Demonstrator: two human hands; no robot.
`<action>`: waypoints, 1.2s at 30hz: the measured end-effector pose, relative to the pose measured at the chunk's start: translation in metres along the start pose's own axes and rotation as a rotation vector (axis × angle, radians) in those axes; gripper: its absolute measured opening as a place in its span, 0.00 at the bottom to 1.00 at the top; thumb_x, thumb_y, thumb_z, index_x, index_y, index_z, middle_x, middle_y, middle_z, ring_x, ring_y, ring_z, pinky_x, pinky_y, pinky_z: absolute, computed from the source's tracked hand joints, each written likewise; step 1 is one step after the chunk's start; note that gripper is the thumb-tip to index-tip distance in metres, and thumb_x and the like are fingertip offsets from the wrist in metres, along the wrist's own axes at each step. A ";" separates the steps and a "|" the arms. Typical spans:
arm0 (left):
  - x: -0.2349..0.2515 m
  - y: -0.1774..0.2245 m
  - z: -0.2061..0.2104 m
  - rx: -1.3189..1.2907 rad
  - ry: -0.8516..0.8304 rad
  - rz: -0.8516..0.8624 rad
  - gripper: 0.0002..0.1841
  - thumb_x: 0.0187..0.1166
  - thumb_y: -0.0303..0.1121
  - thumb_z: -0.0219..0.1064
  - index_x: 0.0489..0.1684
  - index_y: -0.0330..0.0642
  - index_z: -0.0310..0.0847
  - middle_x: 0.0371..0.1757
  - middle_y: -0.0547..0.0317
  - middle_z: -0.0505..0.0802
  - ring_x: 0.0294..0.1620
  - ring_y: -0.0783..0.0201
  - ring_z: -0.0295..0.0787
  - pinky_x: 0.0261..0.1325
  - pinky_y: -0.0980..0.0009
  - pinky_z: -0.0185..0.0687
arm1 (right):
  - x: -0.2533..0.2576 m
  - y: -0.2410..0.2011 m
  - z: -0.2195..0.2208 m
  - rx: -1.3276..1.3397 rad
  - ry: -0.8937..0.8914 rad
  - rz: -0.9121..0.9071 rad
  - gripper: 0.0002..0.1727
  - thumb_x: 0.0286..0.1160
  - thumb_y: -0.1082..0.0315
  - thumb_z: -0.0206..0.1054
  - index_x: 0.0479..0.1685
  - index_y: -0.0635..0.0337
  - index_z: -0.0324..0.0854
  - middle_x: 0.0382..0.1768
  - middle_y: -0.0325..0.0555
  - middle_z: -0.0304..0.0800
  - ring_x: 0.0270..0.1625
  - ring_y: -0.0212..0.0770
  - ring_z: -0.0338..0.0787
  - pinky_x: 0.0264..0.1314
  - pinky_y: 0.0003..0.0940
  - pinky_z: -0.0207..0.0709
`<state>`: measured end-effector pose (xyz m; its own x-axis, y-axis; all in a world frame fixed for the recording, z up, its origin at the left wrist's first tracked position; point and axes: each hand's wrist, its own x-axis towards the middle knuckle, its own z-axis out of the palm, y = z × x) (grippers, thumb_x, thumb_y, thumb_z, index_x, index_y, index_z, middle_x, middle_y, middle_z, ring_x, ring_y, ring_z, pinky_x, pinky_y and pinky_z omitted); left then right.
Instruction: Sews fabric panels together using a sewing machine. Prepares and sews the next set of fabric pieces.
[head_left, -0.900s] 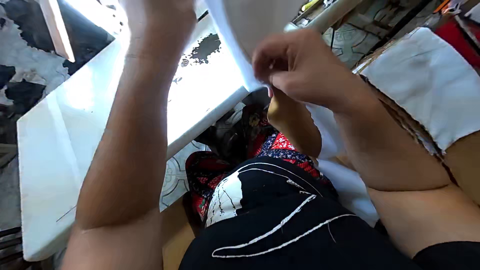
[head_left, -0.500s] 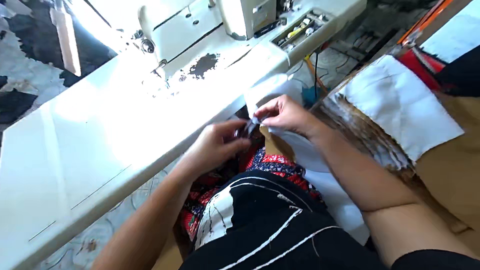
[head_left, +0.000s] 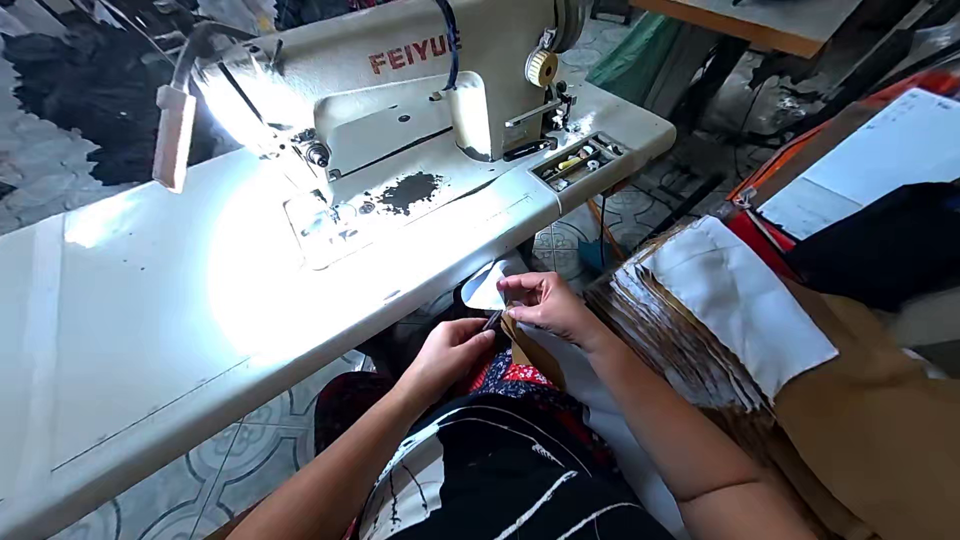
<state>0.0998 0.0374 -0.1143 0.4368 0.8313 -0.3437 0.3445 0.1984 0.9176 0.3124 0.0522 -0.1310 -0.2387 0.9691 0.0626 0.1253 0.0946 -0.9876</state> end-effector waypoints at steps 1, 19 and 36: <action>0.001 -0.001 0.003 -0.046 0.048 -0.014 0.13 0.88 0.36 0.61 0.54 0.38 0.87 0.23 0.70 0.82 0.17 0.79 0.70 0.21 0.81 0.66 | 0.001 0.001 0.001 0.008 0.015 -0.011 0.23 0.60 0.89 0.71 0.59 0.73 0.85 0.55 0.52 0.92 0.44 0.29 0.89 0.49 0.25 0.85; 0.029 0.006 -0.005 0.040 0.238 0.297 0.11 0.86 0.38 0.63 0.50 0.39 0.77 0.22 0.67 0.81 0.20 0.77 0.73 0.27 0.78 0.71 | -0.011 -0.006 0.007 0.044 -0.010 0.066 0.20 0.62 0.86 0.72 0.57 0.71 0.87 0.50 0.45 0.93 0.44 0.22 0.90 0.52 0.19 0.85; 0.016 0.003 -0.002 0.511 0.016 0.226 0.21 0.93 0.38 0.49 0.56 0.35 0.89 0.33 0.53 0.91 0.35 0.63 0.85 0.47 0.60 0.81 | -0.003 0.006 0.006 -0.073 -0.061 0.039 0.20 0.61 0.82 0.72 0.57 0.69 0.88 0.54 0.48 0.92 0.38 0.21 0.85 0.41 0.17 0.80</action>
<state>0.1063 0.0525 -0.1171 0.5354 0.8324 -0.1429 0.6043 -0.2593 0.7534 0.3079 0.0481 -0.1385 -0.2902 0.9569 0.0133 0.2050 0.0757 -0.9758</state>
